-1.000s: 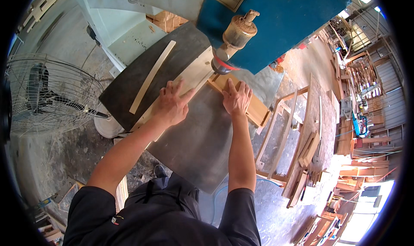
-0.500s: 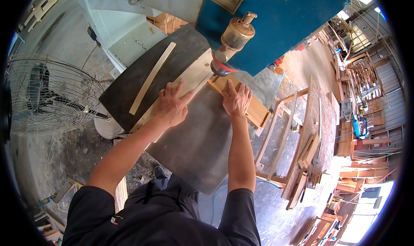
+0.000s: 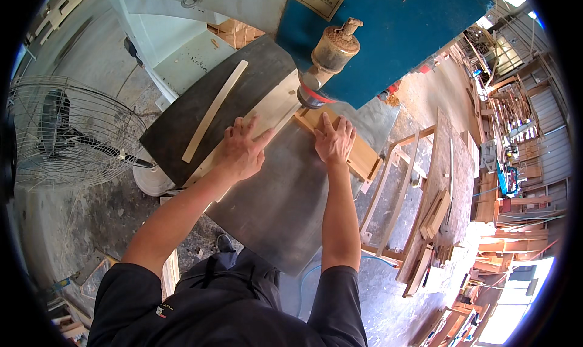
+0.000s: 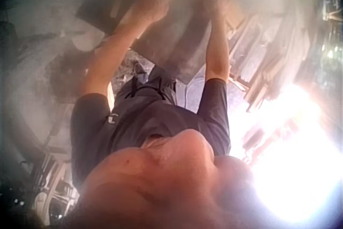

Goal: The person operates a vertical spindle router to shape the edges of small wooden planks. They feed each plank through the machine one at a time, guiding it with both hands, and then stack the finished pieces on a nearby workbench.

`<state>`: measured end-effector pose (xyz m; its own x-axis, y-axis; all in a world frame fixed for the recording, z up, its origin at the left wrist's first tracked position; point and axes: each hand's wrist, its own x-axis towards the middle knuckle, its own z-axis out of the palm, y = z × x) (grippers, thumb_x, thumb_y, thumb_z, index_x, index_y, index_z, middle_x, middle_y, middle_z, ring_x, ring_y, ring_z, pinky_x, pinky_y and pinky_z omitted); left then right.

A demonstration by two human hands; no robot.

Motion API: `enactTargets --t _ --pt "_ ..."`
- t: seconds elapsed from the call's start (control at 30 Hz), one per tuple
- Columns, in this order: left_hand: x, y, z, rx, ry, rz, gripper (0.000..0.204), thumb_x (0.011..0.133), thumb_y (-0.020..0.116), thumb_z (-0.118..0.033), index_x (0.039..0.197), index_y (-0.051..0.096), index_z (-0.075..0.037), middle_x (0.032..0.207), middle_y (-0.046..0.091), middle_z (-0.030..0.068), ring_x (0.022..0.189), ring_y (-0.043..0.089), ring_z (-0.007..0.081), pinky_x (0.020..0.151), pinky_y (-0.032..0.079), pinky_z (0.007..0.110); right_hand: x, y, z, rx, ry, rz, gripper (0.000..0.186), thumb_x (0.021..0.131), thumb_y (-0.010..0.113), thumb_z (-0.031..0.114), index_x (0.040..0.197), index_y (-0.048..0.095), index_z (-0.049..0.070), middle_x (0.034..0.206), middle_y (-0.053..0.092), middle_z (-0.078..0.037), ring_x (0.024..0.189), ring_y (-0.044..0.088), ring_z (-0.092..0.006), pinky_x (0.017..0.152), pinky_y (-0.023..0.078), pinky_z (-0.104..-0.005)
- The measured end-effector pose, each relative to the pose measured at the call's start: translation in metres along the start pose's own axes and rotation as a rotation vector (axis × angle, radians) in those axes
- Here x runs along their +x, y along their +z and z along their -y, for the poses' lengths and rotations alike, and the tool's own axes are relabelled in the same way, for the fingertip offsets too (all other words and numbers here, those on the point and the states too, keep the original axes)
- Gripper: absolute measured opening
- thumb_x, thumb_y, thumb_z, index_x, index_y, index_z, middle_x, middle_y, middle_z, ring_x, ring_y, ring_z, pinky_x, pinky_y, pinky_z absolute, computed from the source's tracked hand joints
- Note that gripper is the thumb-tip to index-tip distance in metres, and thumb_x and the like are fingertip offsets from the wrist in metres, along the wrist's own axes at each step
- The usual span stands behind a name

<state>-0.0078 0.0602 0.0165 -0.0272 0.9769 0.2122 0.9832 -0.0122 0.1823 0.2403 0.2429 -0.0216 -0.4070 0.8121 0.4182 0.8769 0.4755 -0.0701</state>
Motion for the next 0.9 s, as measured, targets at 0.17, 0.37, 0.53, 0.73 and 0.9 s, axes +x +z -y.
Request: enactTargets --t 0.17,0.37,0.53,0.73,0.9 --pt "0.0004 -0.0017 -0.0003 -0.019 -0.002 0.022 0.064 0.096 0.071 -0.025 0.159 0.055 -0.026 0.171 0.038 0.0217 0.146 0.043 0.0480 0.112 0.045 0.055 0.0002 0.0024 -0.0021 -0.045 -0.028 -0.042 0.061 0.087 0.086 0.030 0.147 0.073 0.025 0.144 0.062 -0.020 0.134 0.057 -0.0392 0.118 0.041 -0.0527" --pt "0.0003 -0.0006 -0.0004 -0.010 -0.008 0.018 0.064 0.096 0.070 -0.025 0.159 0.055 -0.026 0.171 0.039 0.0218 0.147 0.043 0.0491 0.112 0.045 0.055 0.0018 0.0029 -0.0025 -0.039 -0.023 -0.036 0.061 0.087 0.086 0.029 0.147 0.073 0.025 0.143 0.062 -0.020 0.134 0.057 -0.0390 0.118 0.041 -0.0524" --pt "0.0000 0.0004 0.0009 -0.014 -0.010 0.025 0.064 0.098 0.069 -0.026 0.160 0.055 -0.027 0.171 0.039 0.0209 0.148 0.042 0.0491 0.113 0.044 0.055 0.0022 0.0041 -0.0040 -0.026 -0.030 -0.042 0.061 0.087 0.086 0.029 0.146 0.074 0.026 0.142 0.062 -0.019 0.133 0.057 -0.0385 0.118 0.041 -0.0524" --pt "0.0003 -0.0050 -0.0011 -0.006 -0.019 0.058 0.062 0.100 0.068 -0.026 0.160 0.054 -0.028 0.172 0.037 0.0189 0.150 0.040 0.0485 0.115 0.042 0.053 0.0034 0.0064 -0.0074 0.018 0.023 0.050 0.063 0.089 0.086 0.034 0.150 0.070 0.028 0.150 0.057 -0.020 0.143 0.052 -0.0419 0.123 0.036 -0.0625" --pt "0.0006 -0.0041 -0.0008 0.000 -0.016 0.058 0.062 0.100 0.068 -0.027 0.160 0.053 -0.028 0.172 0.037 0.0192 0.150 0.040 0.0487 0.115 0.042 0.053 0.0038 0.0068 -0.0078 0.009 0.018 0.043 0.063 0.089 0.085 0.034 0.150 0.070 0.028 0.150 0.057 -0.020 0.143 0.052 -0.0422 0.124 0.036 -0.0628"
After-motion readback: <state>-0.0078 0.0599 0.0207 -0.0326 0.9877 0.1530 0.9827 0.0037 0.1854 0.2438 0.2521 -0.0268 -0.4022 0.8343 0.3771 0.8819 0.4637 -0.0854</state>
